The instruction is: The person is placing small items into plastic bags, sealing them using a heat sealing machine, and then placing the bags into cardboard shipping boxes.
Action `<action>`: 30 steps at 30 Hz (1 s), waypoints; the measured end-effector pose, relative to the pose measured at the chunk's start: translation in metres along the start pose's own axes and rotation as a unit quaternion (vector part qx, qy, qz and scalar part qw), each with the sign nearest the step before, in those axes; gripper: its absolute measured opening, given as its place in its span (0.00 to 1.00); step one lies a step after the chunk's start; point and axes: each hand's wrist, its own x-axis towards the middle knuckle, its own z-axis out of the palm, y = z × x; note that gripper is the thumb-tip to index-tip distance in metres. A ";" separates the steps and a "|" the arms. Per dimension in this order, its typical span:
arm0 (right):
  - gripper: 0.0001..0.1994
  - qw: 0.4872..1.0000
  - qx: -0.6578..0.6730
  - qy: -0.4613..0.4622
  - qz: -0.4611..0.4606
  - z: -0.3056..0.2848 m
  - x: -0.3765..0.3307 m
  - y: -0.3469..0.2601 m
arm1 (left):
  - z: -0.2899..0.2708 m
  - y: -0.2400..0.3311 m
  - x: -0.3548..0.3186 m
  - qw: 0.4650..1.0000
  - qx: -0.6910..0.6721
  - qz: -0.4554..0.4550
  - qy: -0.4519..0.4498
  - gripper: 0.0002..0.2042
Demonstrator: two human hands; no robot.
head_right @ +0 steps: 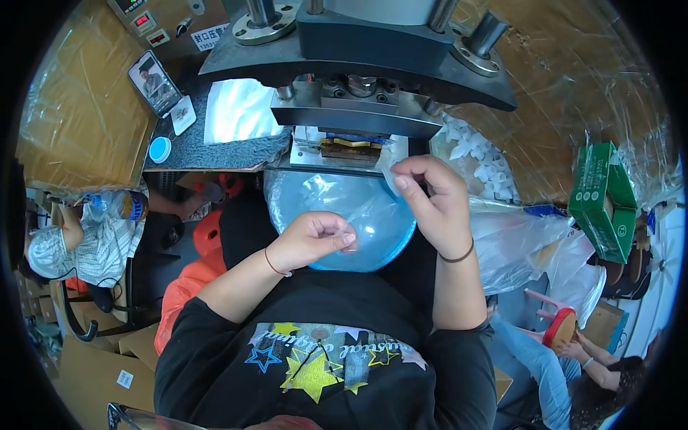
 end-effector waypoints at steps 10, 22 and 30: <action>0.06 0.979 -0.163 -0.108 -0.058 -0.002 0.001 0.000 | 0.009 0.007 0.000 0.995 -0.075 -0.062 -0.003 0.11; 0.07 0.986 -0.146 -0.077 0.018 0.001 0.000 0.004 | 0.009 -0.002 -0.003 0.998 -0.054 -0.029 -0.003 0.10; 0.08 0.937 -0.340 -0.056 -0.053 -0.024 0.022 0.016 | 0.004 -0.001 -0.005 0.984 -0.131 -0.124 -0.013 0.11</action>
